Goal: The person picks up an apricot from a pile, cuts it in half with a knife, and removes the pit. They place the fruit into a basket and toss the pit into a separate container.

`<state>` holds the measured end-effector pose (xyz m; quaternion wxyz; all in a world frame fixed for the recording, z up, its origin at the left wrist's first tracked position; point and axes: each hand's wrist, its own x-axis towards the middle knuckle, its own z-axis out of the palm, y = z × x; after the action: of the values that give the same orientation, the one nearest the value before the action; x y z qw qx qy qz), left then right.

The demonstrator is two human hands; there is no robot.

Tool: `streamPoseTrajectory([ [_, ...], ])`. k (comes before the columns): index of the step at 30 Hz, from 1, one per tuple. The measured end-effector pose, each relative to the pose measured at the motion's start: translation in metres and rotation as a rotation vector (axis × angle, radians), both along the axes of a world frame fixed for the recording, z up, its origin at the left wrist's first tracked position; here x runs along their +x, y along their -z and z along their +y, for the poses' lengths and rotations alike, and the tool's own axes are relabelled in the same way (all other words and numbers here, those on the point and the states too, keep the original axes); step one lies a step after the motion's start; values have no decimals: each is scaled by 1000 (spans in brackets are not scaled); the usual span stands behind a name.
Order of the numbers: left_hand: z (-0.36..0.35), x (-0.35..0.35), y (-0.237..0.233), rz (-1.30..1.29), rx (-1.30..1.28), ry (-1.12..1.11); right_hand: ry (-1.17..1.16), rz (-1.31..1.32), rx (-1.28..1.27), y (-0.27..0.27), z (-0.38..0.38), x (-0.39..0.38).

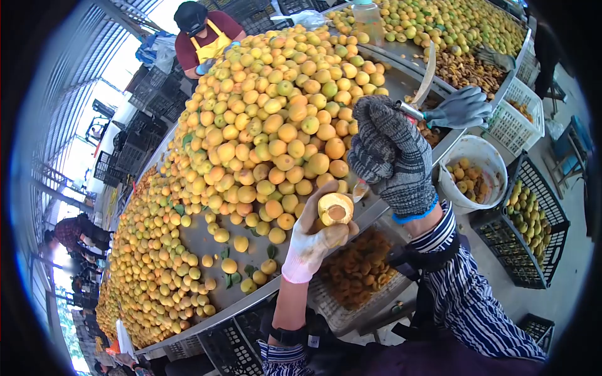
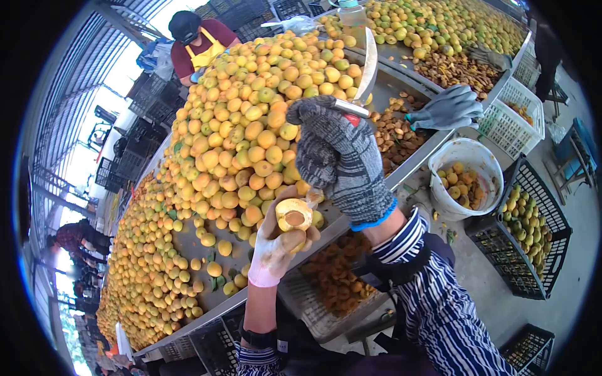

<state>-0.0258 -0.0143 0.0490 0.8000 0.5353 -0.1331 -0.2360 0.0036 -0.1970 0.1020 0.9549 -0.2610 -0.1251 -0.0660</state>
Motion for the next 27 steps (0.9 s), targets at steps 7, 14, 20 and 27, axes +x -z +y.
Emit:
streamPoseTrajectory([
  [7, -14, -7, 0, 51, -2, 30, 78, -42, -114, 3, 11, 1],
  [14, -13, -8, -5, 12, 25, 112, 140, -42, -242, 2, 20, -10],
  [20, -10, -9, -6, -48, 141, 62, 99, -199, -260, 26, 27, -3],
  [27, -25, -11, 9, -431, 525, -15, -443, 155, 77, 48, -2, 19],
])
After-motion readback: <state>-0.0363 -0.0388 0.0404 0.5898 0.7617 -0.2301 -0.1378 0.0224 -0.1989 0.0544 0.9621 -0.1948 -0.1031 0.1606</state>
